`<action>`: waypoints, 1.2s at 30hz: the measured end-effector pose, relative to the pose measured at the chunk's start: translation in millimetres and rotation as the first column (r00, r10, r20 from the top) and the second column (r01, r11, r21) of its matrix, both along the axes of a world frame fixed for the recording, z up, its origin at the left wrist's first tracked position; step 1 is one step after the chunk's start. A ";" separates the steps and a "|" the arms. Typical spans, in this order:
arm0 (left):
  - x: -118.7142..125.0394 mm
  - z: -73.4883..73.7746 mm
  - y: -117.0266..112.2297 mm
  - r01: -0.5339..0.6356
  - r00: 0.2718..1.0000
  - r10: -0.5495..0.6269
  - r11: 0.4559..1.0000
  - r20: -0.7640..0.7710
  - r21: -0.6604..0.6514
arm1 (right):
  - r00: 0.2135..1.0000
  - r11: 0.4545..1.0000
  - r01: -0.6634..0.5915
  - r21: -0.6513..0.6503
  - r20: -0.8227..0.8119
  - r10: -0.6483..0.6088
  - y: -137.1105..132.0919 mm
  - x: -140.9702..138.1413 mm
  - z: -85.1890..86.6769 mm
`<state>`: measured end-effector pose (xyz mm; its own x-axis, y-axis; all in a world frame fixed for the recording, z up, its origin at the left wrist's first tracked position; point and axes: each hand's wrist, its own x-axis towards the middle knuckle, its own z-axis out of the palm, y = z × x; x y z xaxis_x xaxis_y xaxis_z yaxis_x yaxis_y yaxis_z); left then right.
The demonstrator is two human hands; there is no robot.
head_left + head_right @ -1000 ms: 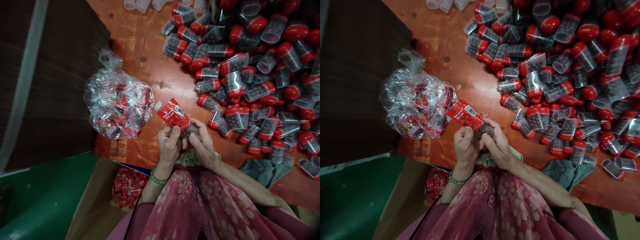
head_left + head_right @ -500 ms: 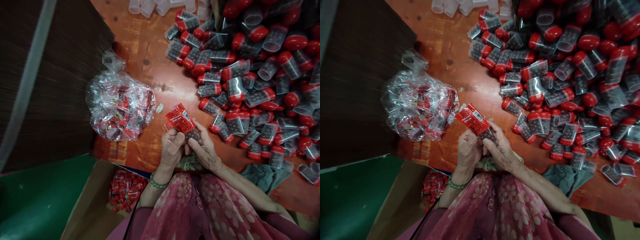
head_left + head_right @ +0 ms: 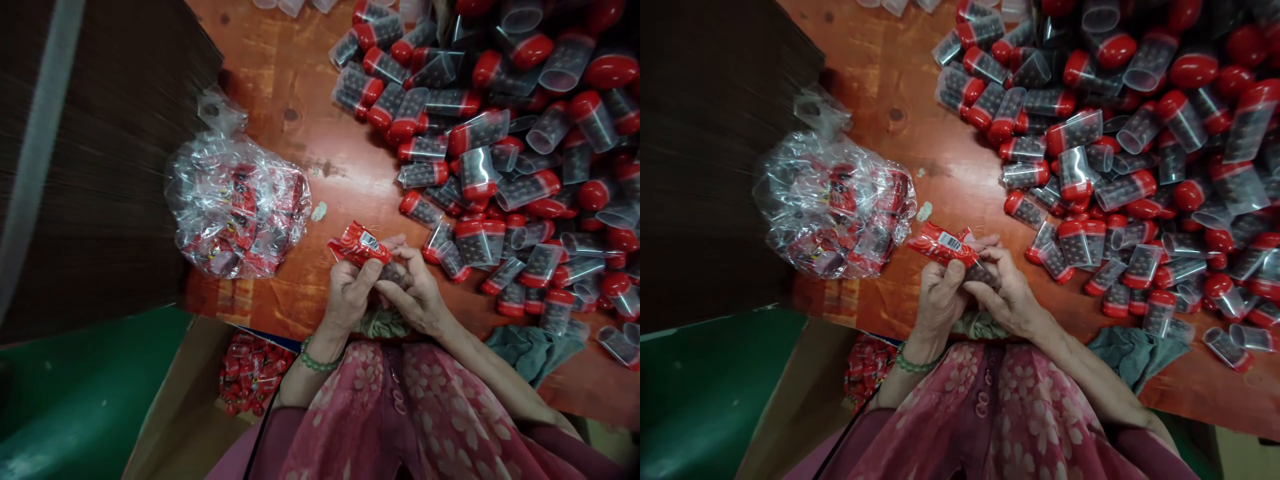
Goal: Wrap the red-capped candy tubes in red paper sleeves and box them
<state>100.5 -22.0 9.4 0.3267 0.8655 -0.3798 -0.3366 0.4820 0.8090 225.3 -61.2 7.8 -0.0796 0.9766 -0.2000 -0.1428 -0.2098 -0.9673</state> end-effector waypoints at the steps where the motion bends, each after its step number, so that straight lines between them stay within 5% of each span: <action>1: 0.1 0.0 2.5 0.016 0.999 -0.017 1.000 0.044 0.023 | 0.999 1.000 0.009 0.004 0.052 -0.009 2.1 1.4 1.6; 10: 1.1 2.7 12.4 -0.146 0.980 0.143 0.989 0.139 0.009 | 0.987 1.000 0.007 0.029 0.163 -0.012 4.5 1.0 -0.4; 15: -3.0 1.4 12.9 -0.042 0.987 0.045 0.999 0.154 -0.028 | 0.997 0.997 0.069 -0.041 0.042 -0.067 3.1 6.9 -0.3; 19: -3.5 2.9 12.2 0.069 0.989 -0.064 0.997 0.130 -0.028 | 0.991 0.984 -0.030 -0.178 -0.136 0.005 9.4 11.3 3.6; 25: 2.2 2.6 3.8 0.036 0.993 -0.019 0.988 0.114 -0.151 | 0.962 0.967 0.101 -0.233 -0.226 -0.155 13.2 5.1 4.1; 30: -2.4 5.1 0.4 0.046 0.986 -0.012 0.979 0.167 -0.201 | 0.963 0.969 0.081 -0.235 -0.232 -0.137 12.8 5.3 5.4; 36: 0.3 9.1 -1.7 -0.193 0.947 0.237 0.959 0.219 -0.206 | 0.978 0.972 0.122 -0.199 -0.143 -0.152 14.3 1.7 2.7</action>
<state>100.7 -23.7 18.5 0.2409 0.8495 -0.4694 -0.6208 0.5066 0.5983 226.9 -46.8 10.5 0.0077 0.9261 -0.3772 -0.3296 -0.3537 -0.8753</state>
